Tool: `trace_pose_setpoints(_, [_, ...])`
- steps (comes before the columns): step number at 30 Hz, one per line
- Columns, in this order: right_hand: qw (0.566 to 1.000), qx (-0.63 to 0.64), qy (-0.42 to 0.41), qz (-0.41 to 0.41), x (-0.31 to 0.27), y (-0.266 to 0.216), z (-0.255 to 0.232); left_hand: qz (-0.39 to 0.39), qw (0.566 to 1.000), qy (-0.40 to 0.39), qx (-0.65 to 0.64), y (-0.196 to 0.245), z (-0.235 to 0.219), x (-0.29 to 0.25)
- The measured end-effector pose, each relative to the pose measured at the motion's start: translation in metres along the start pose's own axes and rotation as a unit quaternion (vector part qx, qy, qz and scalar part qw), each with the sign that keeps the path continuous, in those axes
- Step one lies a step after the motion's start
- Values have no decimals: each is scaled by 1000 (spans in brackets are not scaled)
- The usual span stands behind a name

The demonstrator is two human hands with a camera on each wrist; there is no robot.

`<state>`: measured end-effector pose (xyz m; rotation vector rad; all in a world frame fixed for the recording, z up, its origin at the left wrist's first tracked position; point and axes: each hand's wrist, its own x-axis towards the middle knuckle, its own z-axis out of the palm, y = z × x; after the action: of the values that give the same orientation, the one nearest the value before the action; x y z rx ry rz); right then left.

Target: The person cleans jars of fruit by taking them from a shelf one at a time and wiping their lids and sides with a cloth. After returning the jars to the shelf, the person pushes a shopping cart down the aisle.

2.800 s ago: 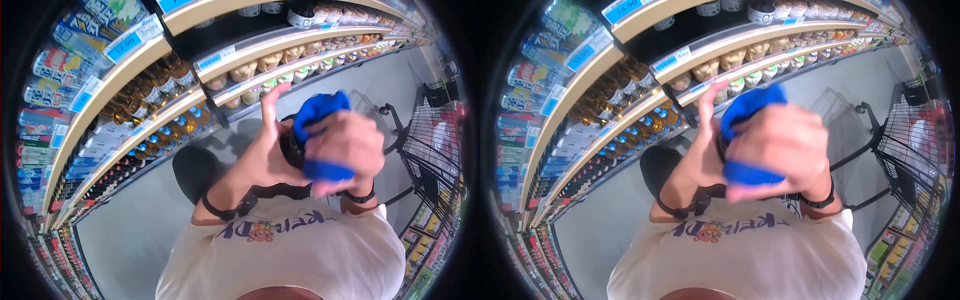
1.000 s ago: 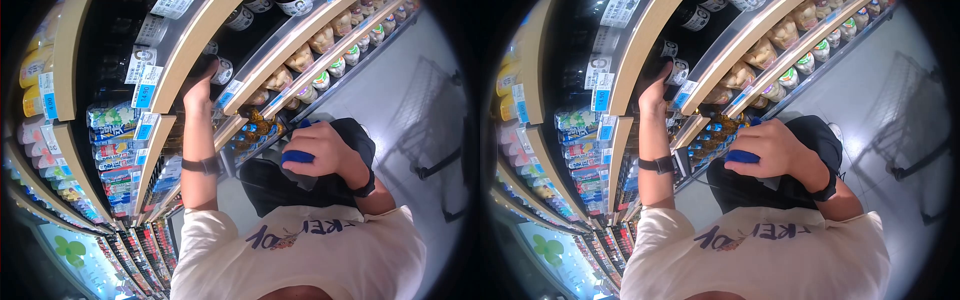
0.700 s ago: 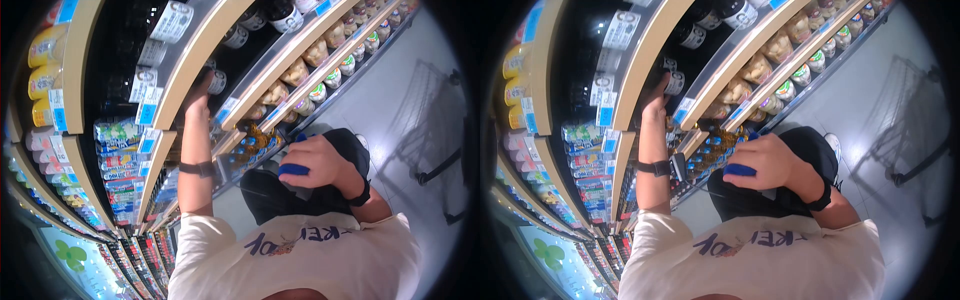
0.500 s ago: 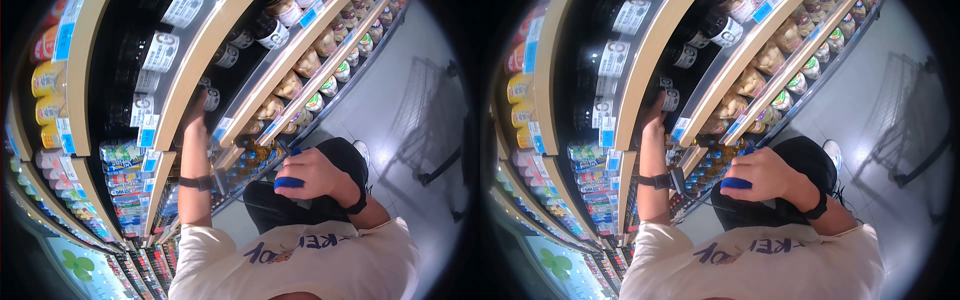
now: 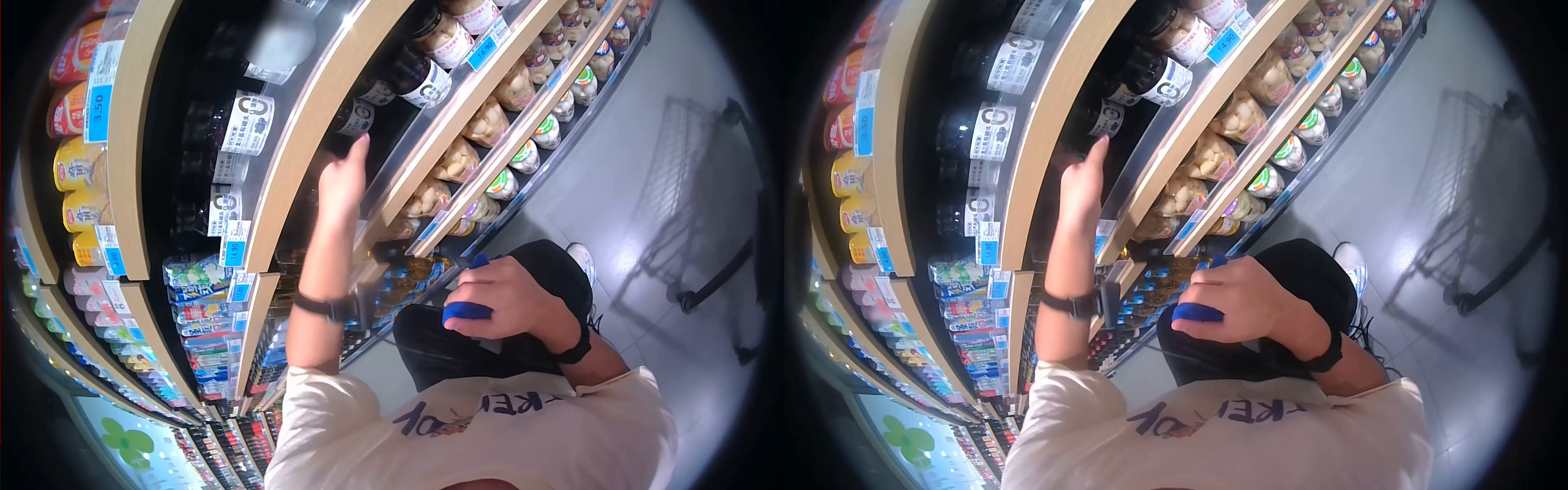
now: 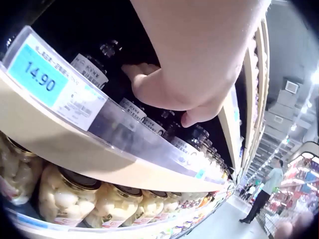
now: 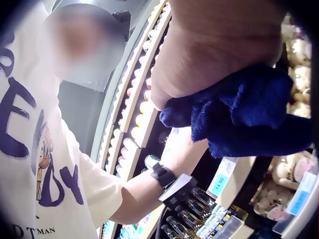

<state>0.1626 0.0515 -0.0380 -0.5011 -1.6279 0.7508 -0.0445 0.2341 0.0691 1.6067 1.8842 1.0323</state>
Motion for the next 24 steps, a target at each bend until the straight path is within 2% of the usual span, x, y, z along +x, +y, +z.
trace_pose_setpoints(1, [1000,-4,-5,-2,1,-3,-2,0,1000,3,-6,-10,8,26])
trace_pose_setpoints(3, [1000,-12,-22,15,2,-9,-7,123,978,47,-161,-33,20,73])
trace_pose_setpoints(8, [999,-16,-29,42,0,-22,-19,104,979,34,-170,-23,35,72])
trace_pose_setpoints(15, [995,-21,-28,91,1,-36,-26,58,987,24,-150,-27,22,55])
trace_pose_setpoints(16, [995,-24,-33,89,2,-37,-25,52,987,25,-149,-17,17,46])
trace_pose_setpoints(17, [994,-20,0,106,4,-38,-23,65,995,-3,-73,-11,7,29])
trace_pose_setpoints(18, [992,-16,32,124,5,-39,-21,64,995,1,-78,-12,1,23])
trace_pose_setpoints(20, [988,-45,28,146,5,-39,-17,-106,988,-72,83,-17,-9,11])
trace_pose_setpoints(21, [963,35,130,235,4,-34,-10,-52,970,-112,209,-1,-16,-3])
trace_pose_setpoints(22, [913,112,230,319,4,-33,-6,71,997,-6,32,-1,-11,-24])
trace_pose_setpoints(23, [894,188,250,320,9,-34,-11,148,988,3,37,-2,-12,-29])
trace_pose_setpoints(24, [830,281,313,366,14,-33,-10,223,974,13,43,-4,-14,-34])
